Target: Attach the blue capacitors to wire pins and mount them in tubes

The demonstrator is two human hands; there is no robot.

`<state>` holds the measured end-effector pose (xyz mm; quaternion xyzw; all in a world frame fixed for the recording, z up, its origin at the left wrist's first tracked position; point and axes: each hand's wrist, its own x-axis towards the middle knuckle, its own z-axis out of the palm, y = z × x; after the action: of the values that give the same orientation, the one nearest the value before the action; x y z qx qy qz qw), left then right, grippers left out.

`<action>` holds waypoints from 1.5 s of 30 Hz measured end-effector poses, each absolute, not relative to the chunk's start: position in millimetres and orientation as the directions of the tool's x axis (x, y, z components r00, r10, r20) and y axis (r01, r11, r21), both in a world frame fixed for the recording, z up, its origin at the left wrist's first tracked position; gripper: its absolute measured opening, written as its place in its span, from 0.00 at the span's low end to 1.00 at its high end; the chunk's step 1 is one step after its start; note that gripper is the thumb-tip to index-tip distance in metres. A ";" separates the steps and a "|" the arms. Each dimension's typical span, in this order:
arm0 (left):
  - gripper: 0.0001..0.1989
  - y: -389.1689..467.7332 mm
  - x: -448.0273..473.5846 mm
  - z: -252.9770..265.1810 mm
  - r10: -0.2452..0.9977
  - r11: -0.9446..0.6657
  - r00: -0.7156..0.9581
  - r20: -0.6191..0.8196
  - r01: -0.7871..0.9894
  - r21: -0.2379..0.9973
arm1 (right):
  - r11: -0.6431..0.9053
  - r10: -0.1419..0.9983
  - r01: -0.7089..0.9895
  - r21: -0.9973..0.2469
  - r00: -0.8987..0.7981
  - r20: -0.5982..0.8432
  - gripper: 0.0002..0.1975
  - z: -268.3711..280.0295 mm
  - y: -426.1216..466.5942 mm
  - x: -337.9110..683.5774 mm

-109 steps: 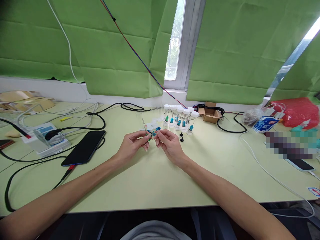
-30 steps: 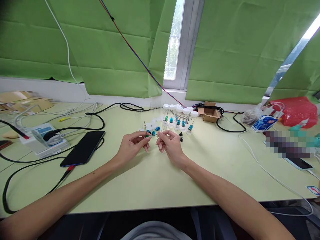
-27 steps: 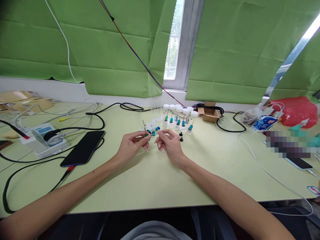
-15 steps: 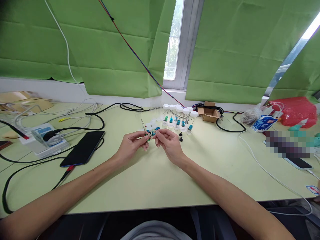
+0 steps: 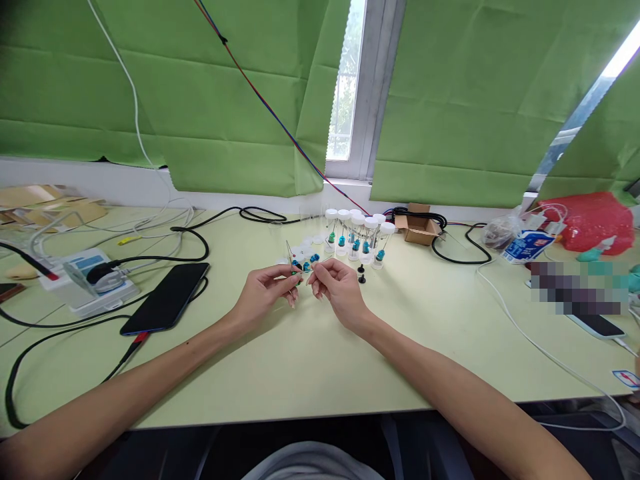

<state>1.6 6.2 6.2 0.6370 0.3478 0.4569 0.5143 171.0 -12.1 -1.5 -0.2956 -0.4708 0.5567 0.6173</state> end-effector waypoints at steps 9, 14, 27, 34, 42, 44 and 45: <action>0.14 8.8 2.9 3.2 0.909 -0.146 0.381 0.169 -0.088 0.985 | 0.357 0.929 -0.232 -0.905 -0.015 0.370 0.15 -0.9 -14.9 169.9; 0.17 10.0 2.1 1.7 0.896 -0.138 0.408 0.175 -0.118 0.983 | 0.440 0.896 -0.117 -0.890 -0.006 0.443 0.12 -0.1 -19.0 169.7; 0.18 7.9 2.9 7.4 0.896 -0.153 0.394 0.203 -0.155 0.976 | 0.492 0.869 -0.010 -0.871 -0.049 0.492 0.08 -2.2 -22.8 168.4; 0.18 10.5 2.8 4.3 0.904 -0.211 0.361 0.230 -0.090 0.973 | 0.569 0.821 0.128 -0.812 -0.148 0.551 0.08 -0.2 -26.2 169.6; 0.17 14.4 -2.9 6.3 0.880 -0.292 0.388 0.273 -0.012 0.956 | 0.663 0.748 0.227 -0.713 -0.204 0.631 0.06 -0.5 -25.7 170.7; 0.16 14.5 -4.0 6.7 0.877 -0.300 0.393 0.276 0.002 0.954 | 0.684 0.729 0.253 -0.684 -0.213 0.650 0.06 -1.4 -25.1 170.5; 0.16 14.4 -4.4 6.9 0.876 -0.302 0.395 0.276 0.006 0.953 | 0.691 0.722 0.265 -0.673 -0.216 0.657 0.06 -1.6 -25.0 170.4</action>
<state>-4.4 14.4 6.9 0.6750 0.3269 0.4422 0.4919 170.4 -25.0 -1.6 -0.3294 -0.7495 0.2147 0.5326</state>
